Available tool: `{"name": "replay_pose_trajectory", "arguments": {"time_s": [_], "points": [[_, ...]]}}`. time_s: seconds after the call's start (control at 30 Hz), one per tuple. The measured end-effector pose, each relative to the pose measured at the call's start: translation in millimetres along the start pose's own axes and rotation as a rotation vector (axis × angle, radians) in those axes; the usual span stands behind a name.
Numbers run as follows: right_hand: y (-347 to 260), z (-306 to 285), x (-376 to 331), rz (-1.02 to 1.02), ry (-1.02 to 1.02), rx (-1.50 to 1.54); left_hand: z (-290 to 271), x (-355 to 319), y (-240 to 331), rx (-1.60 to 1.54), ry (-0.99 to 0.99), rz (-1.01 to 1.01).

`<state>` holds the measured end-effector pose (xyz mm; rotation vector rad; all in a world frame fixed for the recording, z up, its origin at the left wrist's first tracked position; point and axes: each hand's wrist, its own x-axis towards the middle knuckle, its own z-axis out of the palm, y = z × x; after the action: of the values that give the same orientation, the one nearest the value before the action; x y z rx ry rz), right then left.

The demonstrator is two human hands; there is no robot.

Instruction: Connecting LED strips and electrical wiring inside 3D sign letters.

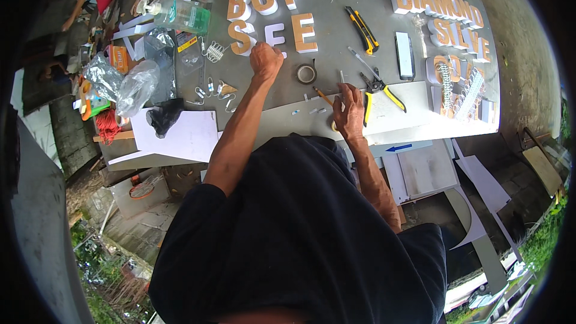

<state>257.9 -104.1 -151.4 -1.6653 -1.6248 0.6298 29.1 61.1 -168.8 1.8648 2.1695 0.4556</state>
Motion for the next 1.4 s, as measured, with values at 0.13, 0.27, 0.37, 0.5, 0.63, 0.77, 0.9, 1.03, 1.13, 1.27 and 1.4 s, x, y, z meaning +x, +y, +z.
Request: {"name": "replay_pose_trajectory", "arguments": {"time_s": [0.13, 0.27, 0.37, 0.5, 0.63, 0.77, 0.9, 1.03, 1.13, 1.27, 1.4], "points": [[7, -8, 3, 0.028, 0.004, 0.013, -13, -19, -5, 0.014, 0.004, 0.017], [14, -13, 5, -0.005, -0.006, 0.009, -29, -53, -10, -0.06, -0.03, 0.002], [11, -14, 6, -0.063, -0.01, -0.011, -42, -93, -10, -0.159, -0.029, 0.01], [-6, -11, 3, -0.091, -0.114, 0.053, -46, -144, -19, -0.152, -0.163, 0.032], [-23, 9, -7, -0.106, -0.309, 0.156, -37, -166, -28, -0.095, -0.28, 0.007], [-26, 36, -17, -0.165, -0.479, 0.04, -30, -176, -31, -0.128, -0.339, -0.02], [-30, 56, -17, -0.199, -0.489, -0.062, -31, -178, -29, -0.137, -0.388, 0.03], [-28, 68, -17, -0.131, -0.461, -0.12, -33, -181, -32, -0.181, -0.401, 0.034], [-30, 68, -18, -0.15, -0.45, -0.144, -32, -178, -41, -0.254, -0.441, 0.054], [-34, 71, -21, -0.075, -0.391, -0.169, -37, -173, -56, -0.296, -0.467, 0.137], [-35, 77, -16, -0.053, -0.397, -0.195, -37, -162, -73, -0.214, -0.473, 0.261]]}}
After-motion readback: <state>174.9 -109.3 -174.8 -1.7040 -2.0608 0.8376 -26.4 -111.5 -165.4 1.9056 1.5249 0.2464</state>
